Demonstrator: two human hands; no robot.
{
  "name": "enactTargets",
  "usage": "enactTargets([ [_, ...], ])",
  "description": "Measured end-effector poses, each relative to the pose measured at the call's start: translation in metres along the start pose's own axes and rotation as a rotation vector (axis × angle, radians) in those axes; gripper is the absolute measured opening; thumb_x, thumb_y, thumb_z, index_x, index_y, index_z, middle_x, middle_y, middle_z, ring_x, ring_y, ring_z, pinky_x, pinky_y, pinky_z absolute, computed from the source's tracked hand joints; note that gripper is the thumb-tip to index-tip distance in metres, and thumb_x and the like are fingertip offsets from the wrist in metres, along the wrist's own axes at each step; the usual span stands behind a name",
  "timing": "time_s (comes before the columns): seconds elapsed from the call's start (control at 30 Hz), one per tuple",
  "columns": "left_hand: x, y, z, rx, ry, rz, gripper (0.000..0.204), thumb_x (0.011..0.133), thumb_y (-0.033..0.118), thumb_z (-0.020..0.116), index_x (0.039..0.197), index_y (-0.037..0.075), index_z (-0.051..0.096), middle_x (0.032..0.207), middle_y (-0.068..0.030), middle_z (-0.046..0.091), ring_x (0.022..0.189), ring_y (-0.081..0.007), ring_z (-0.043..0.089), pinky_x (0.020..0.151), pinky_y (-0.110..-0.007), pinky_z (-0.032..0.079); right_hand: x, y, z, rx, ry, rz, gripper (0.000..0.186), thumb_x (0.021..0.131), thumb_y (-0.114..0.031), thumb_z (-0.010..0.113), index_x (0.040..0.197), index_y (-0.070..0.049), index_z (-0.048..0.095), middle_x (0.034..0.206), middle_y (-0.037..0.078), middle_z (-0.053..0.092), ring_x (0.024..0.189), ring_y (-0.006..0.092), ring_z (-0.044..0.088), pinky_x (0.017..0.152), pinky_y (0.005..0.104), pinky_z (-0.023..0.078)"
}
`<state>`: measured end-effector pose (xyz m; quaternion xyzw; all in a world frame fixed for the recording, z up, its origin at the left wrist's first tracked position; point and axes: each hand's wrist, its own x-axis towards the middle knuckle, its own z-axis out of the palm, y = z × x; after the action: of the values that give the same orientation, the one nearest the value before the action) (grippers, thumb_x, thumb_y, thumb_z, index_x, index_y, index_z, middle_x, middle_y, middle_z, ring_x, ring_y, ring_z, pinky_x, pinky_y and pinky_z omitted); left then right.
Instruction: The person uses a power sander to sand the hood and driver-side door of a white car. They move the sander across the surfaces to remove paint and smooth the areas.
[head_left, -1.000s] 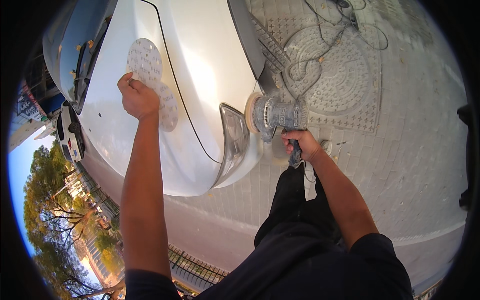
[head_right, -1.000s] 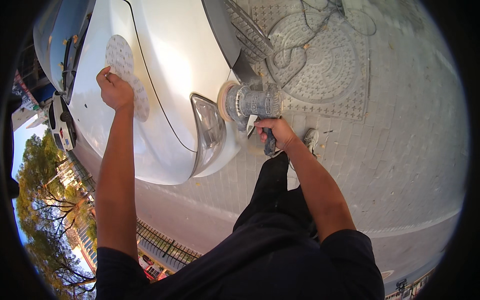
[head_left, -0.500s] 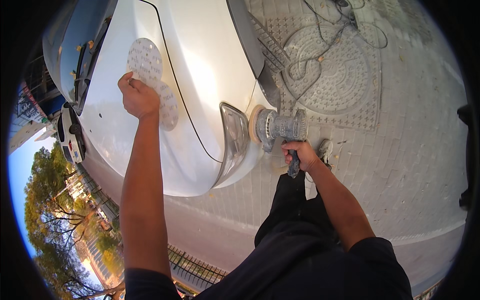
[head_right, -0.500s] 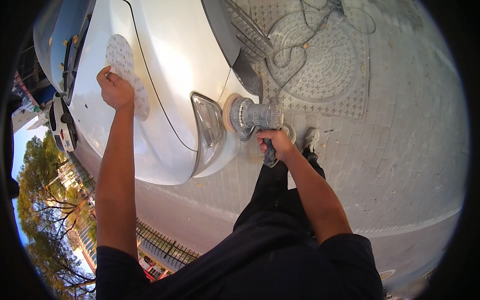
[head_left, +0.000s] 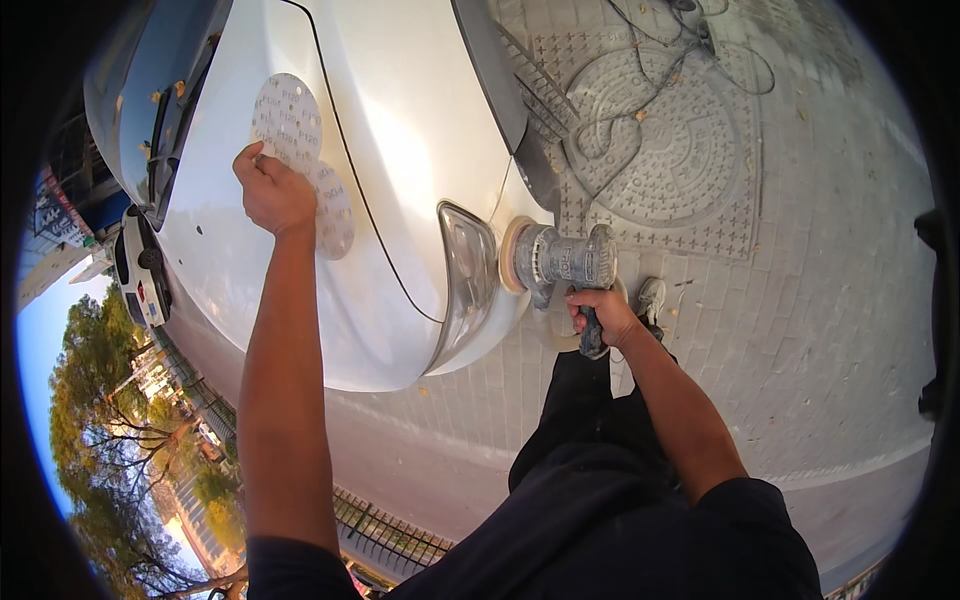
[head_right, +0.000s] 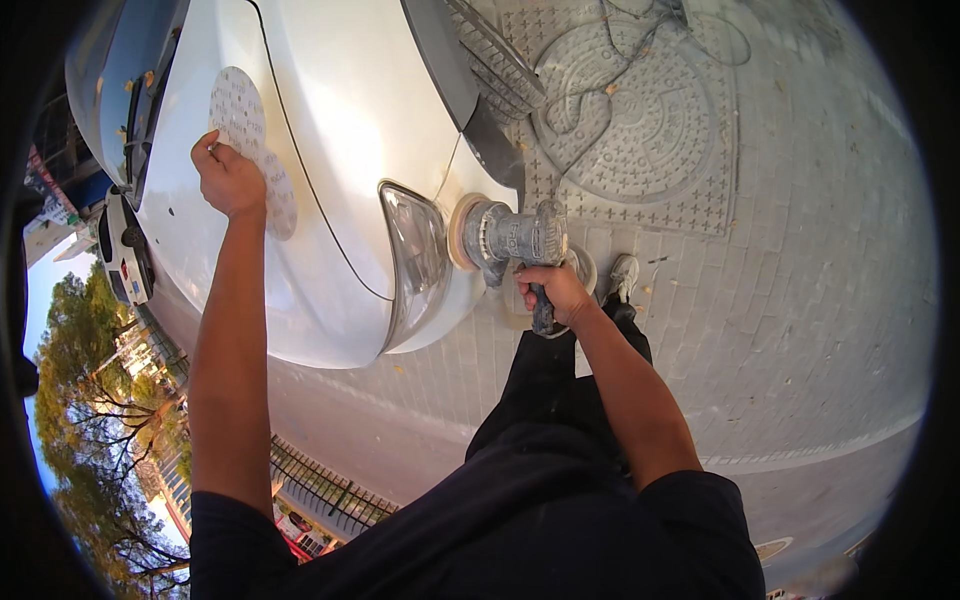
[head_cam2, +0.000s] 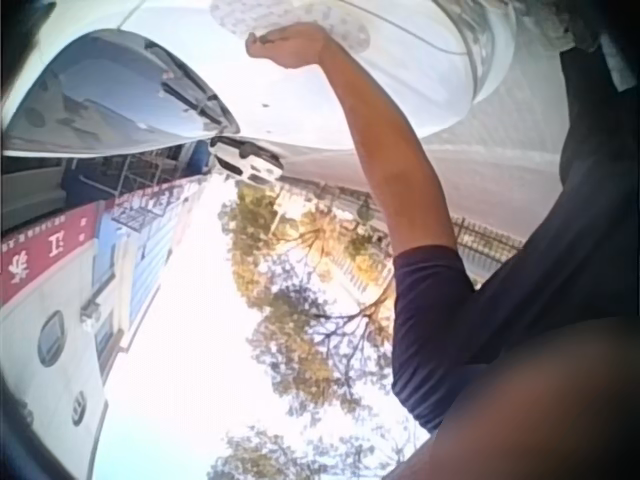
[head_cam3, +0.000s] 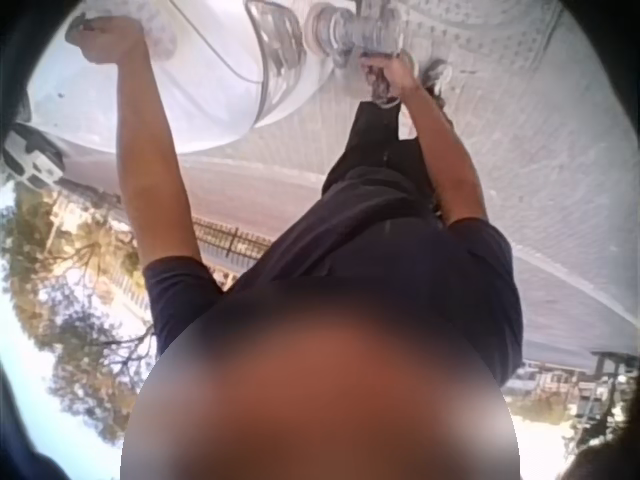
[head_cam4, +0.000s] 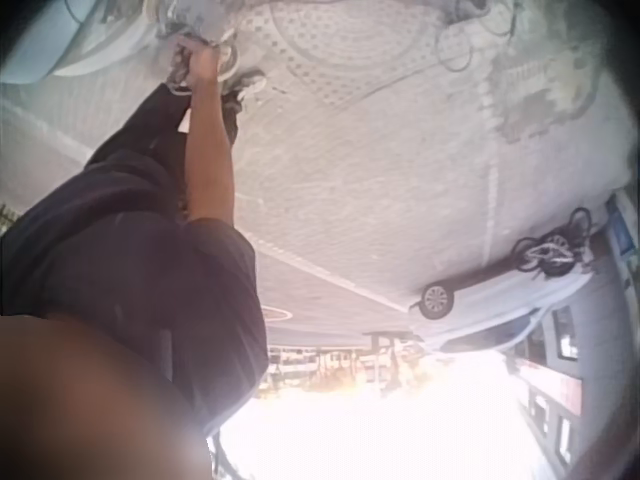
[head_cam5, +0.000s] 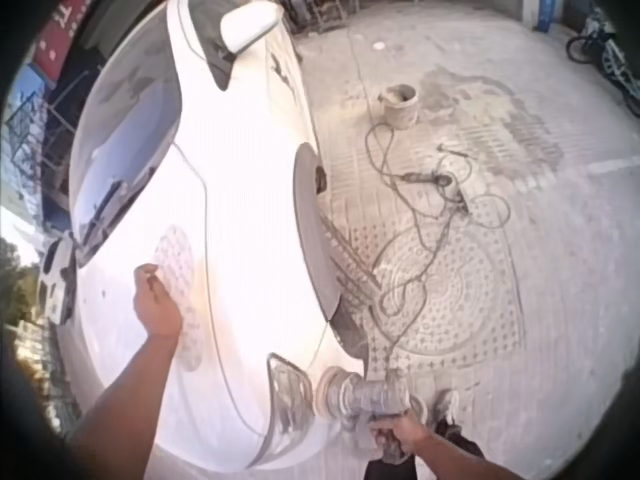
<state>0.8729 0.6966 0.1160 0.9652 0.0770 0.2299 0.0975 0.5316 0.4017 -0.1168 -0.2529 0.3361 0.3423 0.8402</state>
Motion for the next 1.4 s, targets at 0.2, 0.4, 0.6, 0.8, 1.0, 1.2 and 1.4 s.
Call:
enactTargets([
  [0.2,-0.001,0.001,-0.001,0.032,0.003,0.002,0.032,0.113,0.023,0.043,0.139,0.015,0.06,0.129,-0.019,0.078,0.115,-0.043,0.074,0.101,-0.054,0.057,0.005,-0.004,0.003,0.032,-0.041,-0.094,0.014,0.09,-0.007,0.078,0.099,-0.001,0.07,0.077,0.01,0.067,0.057,0.0195,0.06,0.056,0.0388,0.051],
  [0.4,-0.002,0.003,-0.002,-0.002,-0.013,-0.033,0.031,0.113,0.023,0.044,0.139,0.016,0.06,0.129,-0.0188,0.078,0.115,-0.0437,0.074,0.102,-0.055,0.057,-0.004,-0.006,0.004,0.0,0.028,-0.061,0.013,0.09,-0.006,0.079,0.097,-0.001,0.07,0.078,0.01,0.068,0.058,0.0192,0.061,0.056,0.0382,0.051],
  [0.6,0.0,0.0,0.0,0.028,0.012,-0.007,0.032,0.114,0.024,0.043,0.139,0.016,0.061,0.128,-0.0189,0.078,0.115,-0.0438,0.074,0.102,-0.055,0.057,0.005,-0.006,0.007,0.035,-0.044,-0.126,0.013,0.09,-0.007,0.079,0.098,-0.001,0.07,0.077,0.009,0.068,0.057,0.0192,0.061,0.055,0.0379,0.051],
  [0.8,-0.002,0.0,0.0,-0.016,-0.003,-0.024,0.03,0.114,0.024,0.044,0.138,0.016,0.061,0.128,-0.019,0.078,0.116,-0.0434,0.074,0.101,-0.054,0.057,-0.004,-0.001,0.008,0.03,-0.002,-0.076,0.012,0.09,-0.007,0.078,0.097,-0.001,0.071,0.076,0.009,0.067,0.057,0.0188,0.061,0.055,0.0374,0.051],
  [1.0,-0.002,0.0,0.0,0.008,0.006,-0.016,0.03,0.114,0.024,0.045,0.138,0.015,0.06,0.127,-0.0194,0.078,0.115,-0.0437,0.074,0.1,-0.054,0.057,0.002,-0.009,0.009,0.007,-0.013,-0.145,0.013,0.089,-0.006,0.079,0.097,0.0,0.071,0.076,0.01,0.068,0.057,0.0192,0.061,0.054,0.0381,0.051],
  [1.2,-0.001,-0.001,0.0,0.0,0.015,-0.001,0.03,0.113,0.024,0.045,0.137,0.015,0.061,0.126,-0.0199,0.079,0.114,-0.0443,0.075,0.1,-0.054,0.057,-0.001,-0.006,0.006,0.006,0.02,-0.121,0.013,0.09,-0.006,0.08,0.097,0.0,0.071,0.076,0.01,0.068,0.056,0.0198,0.061,0.054,0.0377,0.051],
  [1.4,0.0,0.0,0.0,0.015,0.023,0.003,0.031,0.113,0.024,0.045,0.138,0.016,0.061,0.125,-0.02,0.079,0.112,-0.045,0.075,0.099,-0.055,0.057,-0.001,-0.003,0.008,0.015,0.009,-0.114,0.013,0.09,-0.006,0.079,0.098,0.0,0.071,0.076,0.01,0.068,0.055,0.0199,0.061,0.053,0.0384,0.051],
])
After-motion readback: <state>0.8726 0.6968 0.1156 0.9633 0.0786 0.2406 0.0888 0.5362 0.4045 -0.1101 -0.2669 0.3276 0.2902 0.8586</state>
